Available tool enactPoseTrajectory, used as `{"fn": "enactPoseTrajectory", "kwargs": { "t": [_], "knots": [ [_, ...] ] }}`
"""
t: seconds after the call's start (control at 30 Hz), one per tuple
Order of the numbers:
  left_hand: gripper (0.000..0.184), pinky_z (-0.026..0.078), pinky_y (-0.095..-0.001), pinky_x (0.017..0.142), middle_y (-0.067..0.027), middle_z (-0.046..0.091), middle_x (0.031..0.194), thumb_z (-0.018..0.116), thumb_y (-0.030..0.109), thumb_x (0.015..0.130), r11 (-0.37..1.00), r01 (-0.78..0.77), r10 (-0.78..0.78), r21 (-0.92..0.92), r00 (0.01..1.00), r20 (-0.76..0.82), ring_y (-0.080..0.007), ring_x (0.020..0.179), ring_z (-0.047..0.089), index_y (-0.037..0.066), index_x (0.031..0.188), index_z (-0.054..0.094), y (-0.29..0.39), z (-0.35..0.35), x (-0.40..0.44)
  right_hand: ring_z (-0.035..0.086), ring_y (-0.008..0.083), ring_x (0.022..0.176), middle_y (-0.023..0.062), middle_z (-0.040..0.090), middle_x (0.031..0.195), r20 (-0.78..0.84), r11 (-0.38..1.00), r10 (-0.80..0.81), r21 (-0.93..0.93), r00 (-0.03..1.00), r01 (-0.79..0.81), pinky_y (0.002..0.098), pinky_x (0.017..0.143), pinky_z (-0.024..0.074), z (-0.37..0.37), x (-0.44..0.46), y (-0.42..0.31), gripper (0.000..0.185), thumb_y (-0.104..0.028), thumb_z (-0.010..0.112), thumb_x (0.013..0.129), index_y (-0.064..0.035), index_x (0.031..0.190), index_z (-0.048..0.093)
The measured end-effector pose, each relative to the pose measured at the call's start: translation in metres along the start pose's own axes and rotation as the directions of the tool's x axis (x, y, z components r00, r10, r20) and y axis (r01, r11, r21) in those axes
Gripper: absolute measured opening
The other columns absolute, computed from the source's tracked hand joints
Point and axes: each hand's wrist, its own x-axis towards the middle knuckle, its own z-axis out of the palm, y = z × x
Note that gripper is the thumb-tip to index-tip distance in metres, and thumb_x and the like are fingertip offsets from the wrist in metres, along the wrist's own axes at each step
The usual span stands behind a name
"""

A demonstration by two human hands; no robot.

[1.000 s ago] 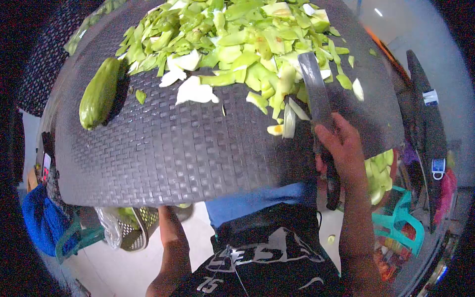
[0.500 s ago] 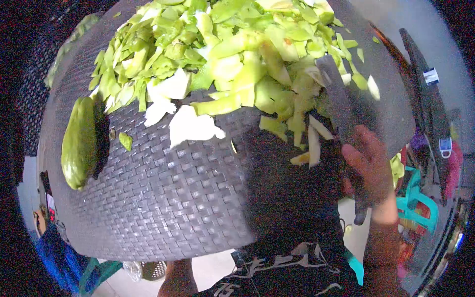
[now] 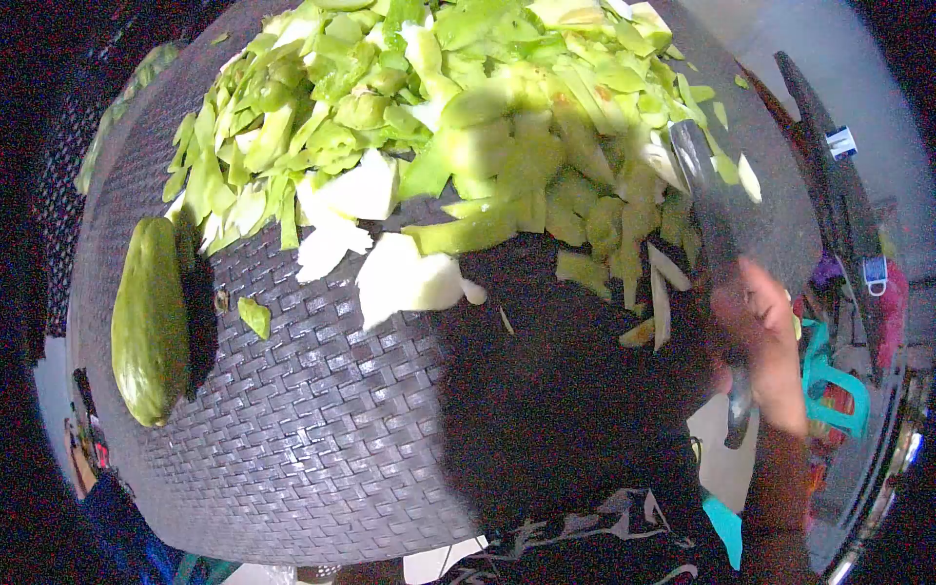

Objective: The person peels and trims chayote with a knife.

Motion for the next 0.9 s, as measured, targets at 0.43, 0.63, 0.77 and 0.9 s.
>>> {"fn": "enactPoseTrajectory", "kwargs": {
  "t": [0.43,0.63,0.77,0.9],
  "knots": [
    [0.056,0.055,-0.0409,0.091,-0.0163,0.074,0.117,0.076,0.039,0.086,0.998,-0.025,0.021,0.049,0.997,0.081,-0.0334,0.104,0.07,0.0,0.125,0.069,0.001,-0.035,-0.014,0.052,0.0126,0.04,0.0045,0.062,0.076,-0.132,0.992,0.126,0.043,0.983,-0.121,0.0268,0.034,0.0408,0.004,0.002,0.009,0.036,-0.021,0.065,0.099,0.0016,0.126,0.057],
    [0.057,0.055,-0.0405,0.091,-0.0163,0.074,0.118,0.077,0.039,0.084,0.994,-0.046,0.032,0.098,0.99,0.136,-0.0335,0.104,0.07,0.0,0.125,0.068,0.005,-0.077,-0.032,0.057,0.0135,0.046,0.0048,0.064,0.072,0.106,0.986,0.169,-0.022,0.98,-0.167,0.0295,0.039,0.0441,-0.009,0.002,-0.01,0.037,-0.026,0.07,0.099,0.0004,0.122,0.059],
    [0.058,0.055,-0.0403,0.091,-0.0163,0.074,0.118,0.078,0.04,0.084,0.988,-0.066,0.04,0.141,0.984,0.176,-0.0335,0.104,0.07,0.0,0.126,0.068,0.012,-0.115,-0.054,0.058,0.0137,0.046,0.0046,0.062,0.067,0.266,0.975,0.184,0.074,0.946,-0.21,0.0305,0.039,0.0431,-0.01,0.001,-0.032,0.031,-0.027,0.069,0.101,-0.0001,0.113,0.059],
    [0.059,0.055,-0.04,0.091,-0.0163,0.074,0.119,0.078,0.04,0.083,0.98,-0.119,0.08,0.159,0.97,0.229,-0.0335,0.104,0.07,0.0,0.126,0.068,0.027,-0.162,-0.081,0.058,0.0135,0.049,0.0046,0.062,0.068,0.329,0.984,0.152,0.042,0.932,-0.175,0.0308,0.042,0.0442,-0.016,0.006,-0.026,0.029,-0.026,0.067,0.101,-0.0014,0.114,0.058]
  ]
}}
